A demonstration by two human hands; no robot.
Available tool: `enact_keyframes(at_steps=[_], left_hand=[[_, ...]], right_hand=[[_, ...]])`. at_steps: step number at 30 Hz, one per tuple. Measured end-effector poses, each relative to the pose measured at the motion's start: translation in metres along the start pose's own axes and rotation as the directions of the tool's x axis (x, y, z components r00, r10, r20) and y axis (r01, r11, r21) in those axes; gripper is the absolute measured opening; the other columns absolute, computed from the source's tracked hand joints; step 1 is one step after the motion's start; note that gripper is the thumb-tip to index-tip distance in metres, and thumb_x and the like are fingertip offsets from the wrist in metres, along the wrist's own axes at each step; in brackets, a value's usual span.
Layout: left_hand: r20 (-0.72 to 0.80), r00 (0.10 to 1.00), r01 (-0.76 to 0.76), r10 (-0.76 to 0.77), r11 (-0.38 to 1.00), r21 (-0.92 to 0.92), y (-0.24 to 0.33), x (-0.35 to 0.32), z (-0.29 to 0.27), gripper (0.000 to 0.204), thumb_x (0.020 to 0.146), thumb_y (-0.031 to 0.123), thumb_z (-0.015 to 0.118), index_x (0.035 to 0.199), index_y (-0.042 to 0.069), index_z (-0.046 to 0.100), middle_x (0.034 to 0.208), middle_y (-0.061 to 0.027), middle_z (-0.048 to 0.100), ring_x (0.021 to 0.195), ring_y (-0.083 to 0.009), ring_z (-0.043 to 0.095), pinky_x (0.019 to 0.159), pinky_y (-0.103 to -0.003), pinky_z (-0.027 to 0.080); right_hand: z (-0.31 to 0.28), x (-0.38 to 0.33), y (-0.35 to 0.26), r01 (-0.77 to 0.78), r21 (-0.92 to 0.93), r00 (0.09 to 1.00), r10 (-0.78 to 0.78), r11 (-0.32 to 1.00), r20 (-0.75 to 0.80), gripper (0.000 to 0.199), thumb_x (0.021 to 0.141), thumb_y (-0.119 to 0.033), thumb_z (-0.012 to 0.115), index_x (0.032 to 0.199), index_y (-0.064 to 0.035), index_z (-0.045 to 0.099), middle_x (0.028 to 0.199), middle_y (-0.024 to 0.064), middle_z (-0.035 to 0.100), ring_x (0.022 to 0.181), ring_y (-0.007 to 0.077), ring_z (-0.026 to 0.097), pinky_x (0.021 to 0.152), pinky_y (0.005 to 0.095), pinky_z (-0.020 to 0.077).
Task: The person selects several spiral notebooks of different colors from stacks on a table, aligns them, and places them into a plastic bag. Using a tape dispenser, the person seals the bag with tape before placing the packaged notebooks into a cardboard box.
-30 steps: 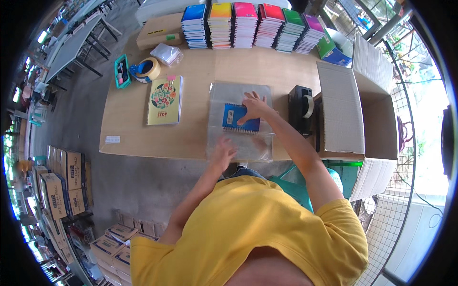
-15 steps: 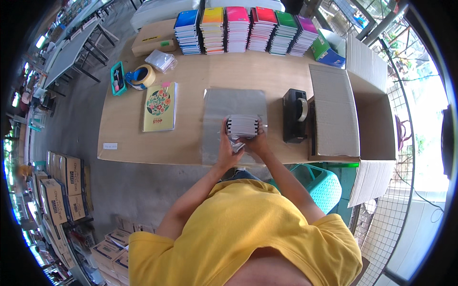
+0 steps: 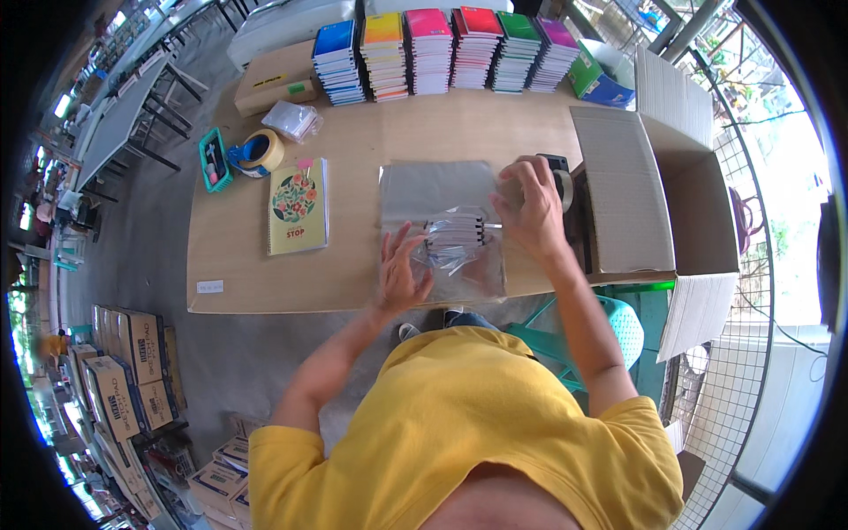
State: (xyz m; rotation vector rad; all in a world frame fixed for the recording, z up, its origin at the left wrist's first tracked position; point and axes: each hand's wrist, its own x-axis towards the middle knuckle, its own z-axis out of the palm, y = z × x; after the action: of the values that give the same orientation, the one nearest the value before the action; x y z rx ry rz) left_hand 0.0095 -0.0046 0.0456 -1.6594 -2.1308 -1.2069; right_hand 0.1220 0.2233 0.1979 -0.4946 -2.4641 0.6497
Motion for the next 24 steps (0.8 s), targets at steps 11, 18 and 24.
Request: enact_keyframes(at_steps=[11, 18, 24], left_hand=[[-0.047, 0.998, 0.025, -0.039, 0.961, -0.276, -0.010, -0.005, 0.006, 0.071, 0.072, 0.012, 0.068, 0.137, 0.008, 0.039, 0.145, -0.0150, 0.044, 0.138, -0.0371, 0.037, 0.116, -0.057, 0.017], [0.239, 0.969, -0.039, 0.061, 0.995, -0.096, -0.015, 0.018, -0.016, 0.072, 0.071, 0.012, 0.071, 0.138, 0.015, 0.047, 0.148, -0.0069, 0.043, 0.142, -0.0330, 0.033, 0.117, -0.059, 0.013], [0.496, 0.838, -0.279, 0.228, 0.960, 0.028, -0.030, 0.045, -0.037, 0.091, 0.068, 0.014, 0.076, 0.148, 0.036, 0.037, 0.155, 0.0009, 0.033, 0.146, -0.0290, 0.026, 0.116, -0.064, 0.012]], right_hand=[[0.009, 0.029, -0.021, 0.190, -0.154, 0.980, -0.197, 0.970, -0.031, 0.016, 0.073, -0.008, 0.075, 0.086, -0.0070, 0.066, 0.098, 0.0067, 0.061, 0.092, 0.0285, 0.062, 0.079, 0.0400, 0.0508], [0.001, 0.015, -0.009, 0.536, -0.156, 0.590, -0.236, 0.830, 0.772, 0.021, 0.072, -0.006, 0.070, 0.093, -0.0080, 0.067, 0.100, 0.0047, 0.064, 0.086, 0.0285, 0.067, 0.074, 0.0408, 0.0523], [0.017, 0.024, 0.021, 0.557, 0.002, 0.588, -0.396, 0.831, 0.706, 0.010, 0.072, -0.002, 0.065, 0.082, -0.0037, 0.064, 0.082, 0.0080, 0.063, 0.077, 0.0300, 0.067, 0.067, 0.0392, 0.0534]])
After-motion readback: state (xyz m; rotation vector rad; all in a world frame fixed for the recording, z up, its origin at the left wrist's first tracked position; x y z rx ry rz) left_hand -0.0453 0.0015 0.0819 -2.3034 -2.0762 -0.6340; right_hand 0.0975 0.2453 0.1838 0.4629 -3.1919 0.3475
